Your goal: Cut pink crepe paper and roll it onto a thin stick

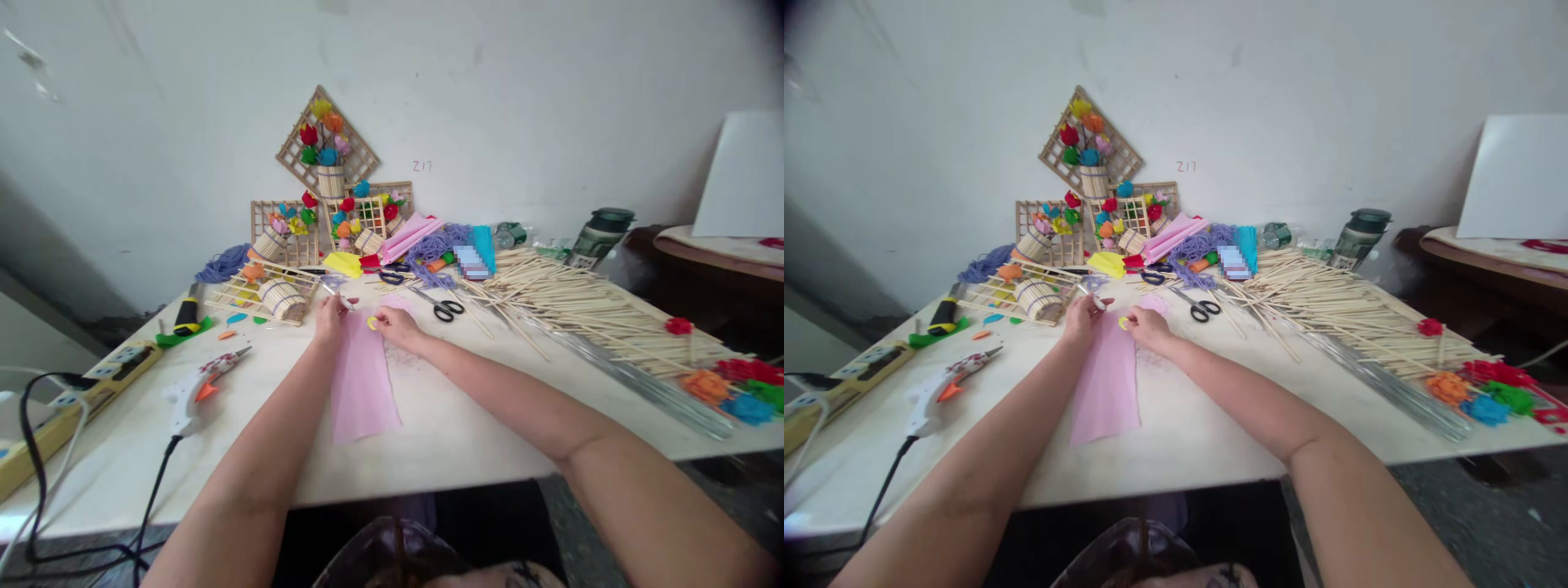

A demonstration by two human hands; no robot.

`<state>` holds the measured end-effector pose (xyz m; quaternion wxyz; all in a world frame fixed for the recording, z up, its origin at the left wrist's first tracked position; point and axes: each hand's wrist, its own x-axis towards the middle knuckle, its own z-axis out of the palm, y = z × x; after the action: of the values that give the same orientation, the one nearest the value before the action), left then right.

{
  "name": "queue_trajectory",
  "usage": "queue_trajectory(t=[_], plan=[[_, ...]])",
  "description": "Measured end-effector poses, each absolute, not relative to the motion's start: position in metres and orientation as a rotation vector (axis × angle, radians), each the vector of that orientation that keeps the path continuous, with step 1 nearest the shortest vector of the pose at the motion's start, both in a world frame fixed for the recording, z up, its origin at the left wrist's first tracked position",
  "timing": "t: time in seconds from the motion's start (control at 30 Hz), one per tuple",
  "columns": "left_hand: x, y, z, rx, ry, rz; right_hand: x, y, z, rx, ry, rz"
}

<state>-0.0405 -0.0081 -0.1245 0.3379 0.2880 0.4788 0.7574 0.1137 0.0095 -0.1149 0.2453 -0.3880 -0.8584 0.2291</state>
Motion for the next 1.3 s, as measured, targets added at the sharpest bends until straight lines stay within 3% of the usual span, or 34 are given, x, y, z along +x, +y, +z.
queue_trajectory(t=[0.2,0.33,0.57,0.93,1.03,1.3], plan=[[-0.016,-0.028,-0.125,0.751,1.231,1.907,0.125,-0.024,-0.118,-0.904,-2.619,0.153],[-0.001,-0.039,-0.125,0.761,1.223,1.898,0.134,-0.037,-0.116,-0.917,-2.663,0.064],[-0.009,-0.045,-0.106,0.609,1.216,1.712,0.131,-0.008,-0.103,-1.3,-2.128,0.52],[-0.05,-0.058,-0.105,0.52,0.894,1.978,0.113,0.022,-0.124,-1.245,-1.411,1.163],[-0.053,-0.062,-0.107,0.584,0.857,1.956,0.12,0.022,-0.126,-1.204,-1.356,1.207],[-0.035,-0.063,-0.104,0.708,0.937,1.401,0.128,0.022,-0.124,-1.234,-1.435,1.121]])
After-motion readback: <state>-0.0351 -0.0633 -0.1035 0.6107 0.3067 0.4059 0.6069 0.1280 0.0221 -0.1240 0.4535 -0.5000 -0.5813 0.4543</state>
